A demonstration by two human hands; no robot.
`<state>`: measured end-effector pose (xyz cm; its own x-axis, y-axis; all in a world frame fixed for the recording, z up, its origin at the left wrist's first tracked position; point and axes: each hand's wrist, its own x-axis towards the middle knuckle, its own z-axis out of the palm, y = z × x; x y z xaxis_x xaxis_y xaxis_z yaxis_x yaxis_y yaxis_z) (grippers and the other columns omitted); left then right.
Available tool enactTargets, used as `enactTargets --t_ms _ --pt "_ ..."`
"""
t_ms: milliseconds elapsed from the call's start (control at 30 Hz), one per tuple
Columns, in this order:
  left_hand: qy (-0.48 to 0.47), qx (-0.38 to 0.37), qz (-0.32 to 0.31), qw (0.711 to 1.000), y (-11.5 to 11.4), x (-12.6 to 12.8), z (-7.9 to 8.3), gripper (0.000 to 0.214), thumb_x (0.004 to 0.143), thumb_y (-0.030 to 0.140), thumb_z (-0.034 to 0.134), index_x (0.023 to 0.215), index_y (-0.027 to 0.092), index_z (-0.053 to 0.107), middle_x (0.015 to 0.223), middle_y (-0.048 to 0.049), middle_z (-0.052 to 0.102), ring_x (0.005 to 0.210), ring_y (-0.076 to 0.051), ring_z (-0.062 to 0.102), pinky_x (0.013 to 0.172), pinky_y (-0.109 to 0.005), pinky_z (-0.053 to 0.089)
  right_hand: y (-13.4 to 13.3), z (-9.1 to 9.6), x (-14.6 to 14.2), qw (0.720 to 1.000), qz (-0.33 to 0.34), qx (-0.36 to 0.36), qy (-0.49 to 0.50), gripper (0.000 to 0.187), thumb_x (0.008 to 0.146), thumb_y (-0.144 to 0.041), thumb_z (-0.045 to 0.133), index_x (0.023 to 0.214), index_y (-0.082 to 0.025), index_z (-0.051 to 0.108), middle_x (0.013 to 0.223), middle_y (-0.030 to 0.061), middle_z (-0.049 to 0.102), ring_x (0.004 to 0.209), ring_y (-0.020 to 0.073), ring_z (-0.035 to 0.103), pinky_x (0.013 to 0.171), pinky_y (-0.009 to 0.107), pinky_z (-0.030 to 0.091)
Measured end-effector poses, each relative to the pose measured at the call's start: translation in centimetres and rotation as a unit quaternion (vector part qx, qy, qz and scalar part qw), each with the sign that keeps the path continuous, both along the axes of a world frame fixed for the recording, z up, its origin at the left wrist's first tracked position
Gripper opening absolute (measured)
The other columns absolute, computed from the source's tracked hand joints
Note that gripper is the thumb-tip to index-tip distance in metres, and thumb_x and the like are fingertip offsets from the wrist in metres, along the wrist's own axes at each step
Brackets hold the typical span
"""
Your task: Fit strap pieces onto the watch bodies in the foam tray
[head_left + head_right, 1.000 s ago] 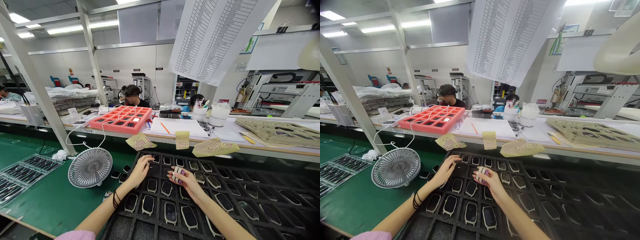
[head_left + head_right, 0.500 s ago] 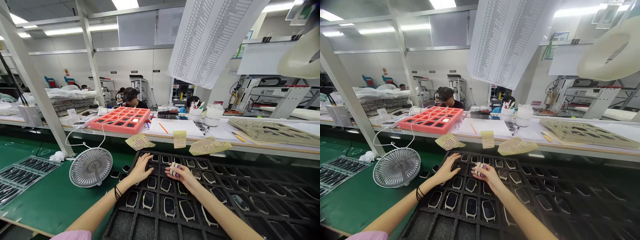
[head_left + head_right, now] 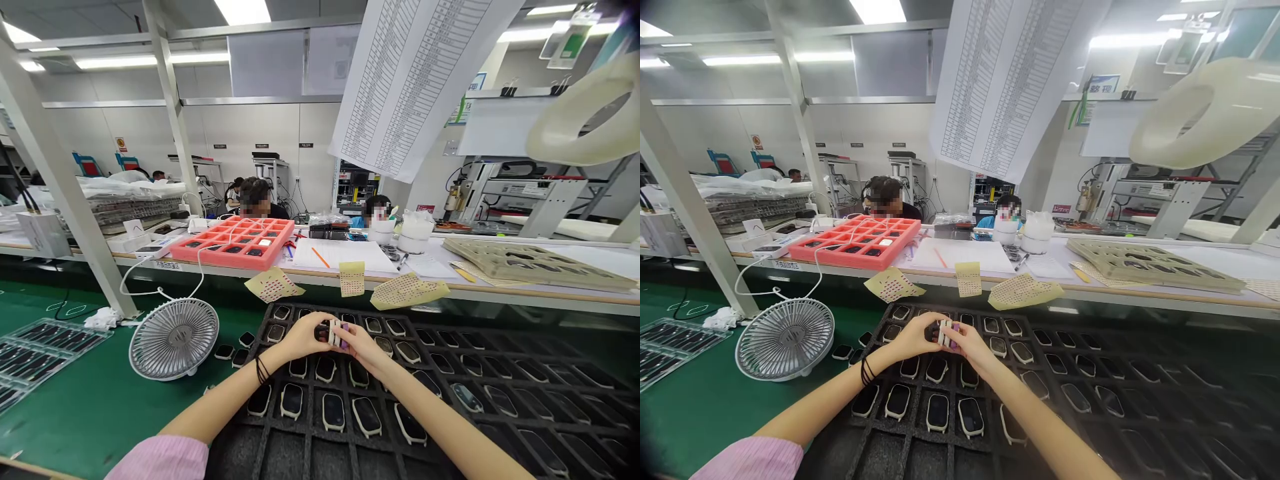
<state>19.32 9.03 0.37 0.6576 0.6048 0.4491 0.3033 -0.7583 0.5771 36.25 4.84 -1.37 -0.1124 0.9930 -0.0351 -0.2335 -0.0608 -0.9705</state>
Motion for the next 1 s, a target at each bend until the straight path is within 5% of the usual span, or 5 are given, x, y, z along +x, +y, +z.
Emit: enactTargets --t_ms 167,500,667,833,1000 --pt "0.059 0.019 0.058 0.996 1.2 0.1 -0.6 0.045 0.062 0.025 0.076 0.104 0.016 0.063 0.102 -0.0093 0.067 0.093 -0.027 0.063 0.083 -0.036 0.047 1.4 -0.9 1.9 0.994 -0.074 0.044 -0.061 0.052 0.065 -0.053 0.072 0.103 -0.018 0.066 0.085 0.0066 0.072 0.078 0.0223 0.07 0.081 0.04 0.053" --pt "0.146 0.048 0.092 0.984 2.8 -1.9 -1.1 0.047 0.067 0.037 0.076 0.108 0.018 0.063 0.104 -0.0102 0.065 0.097 -0.028 0.06 0.085 -0.036 0.045 1.8 -2.6 2.6 0.944 -0.09 0.162 -0.271 0.047 0.073 -0.064 0.055 0.078 -0.022 0.073 0.073 0.0033 0.058 0.073 0.0207 0.056 0.075 0.036 0.046" --pt "0.173 0.065 0.093 0.978 3.3 -4.5 -1.5 0.053 0.07 0.047 0.072 0.114 0.02 0.061 0.105 -0.0108 0.063 0.104 -0.031 0.055 0.096 -0.046 0.036 0.2 -1.5 3.2 0.919 -0.024 0.192 -0.345 0.027 0.069 -0.049 0.07 0.084 -0.026 0.073 0.08 0.0013 0.053 0.073 0.0187 0.052 0.073 0.033 0.044" --pt "0.195 0.051 0.053 0.978 1.9 -7.0 -2.7 0.042 0.087 0.046 0.054 0.126 0.03 0.053 0.131 -0.0077 0.055 0.124 -0.026 0.046 0.108 -0.05 0.022 -1.6 -0.5 3.9 0.856 0.116 0.222 -0.452 0.041 0.059 -0.043 0.079 0.095 -0.027 0.069 0.093 0.0019 0.053 0.088 0.0216 0.055 0.083 0.033 0.044" --pt "0.214 0.027 0.015 0.976 0.3 -7.6 -1.8 0.04 0.093 0.039 0.046 0.131 0.03 0.048 0.142 -0.007 0.045 0.135 -0.024 0.033 0.112 -0.051 0.015 -1.7 -0.3 4.1 0.858 0.125 0.232 -0.441 0.024 0.065 -0.034 0.074 0.087 -0.025 0.071 0.087 0.0027 0.058 0.08 0.0205 0.057 0.075 0.031 0.045"
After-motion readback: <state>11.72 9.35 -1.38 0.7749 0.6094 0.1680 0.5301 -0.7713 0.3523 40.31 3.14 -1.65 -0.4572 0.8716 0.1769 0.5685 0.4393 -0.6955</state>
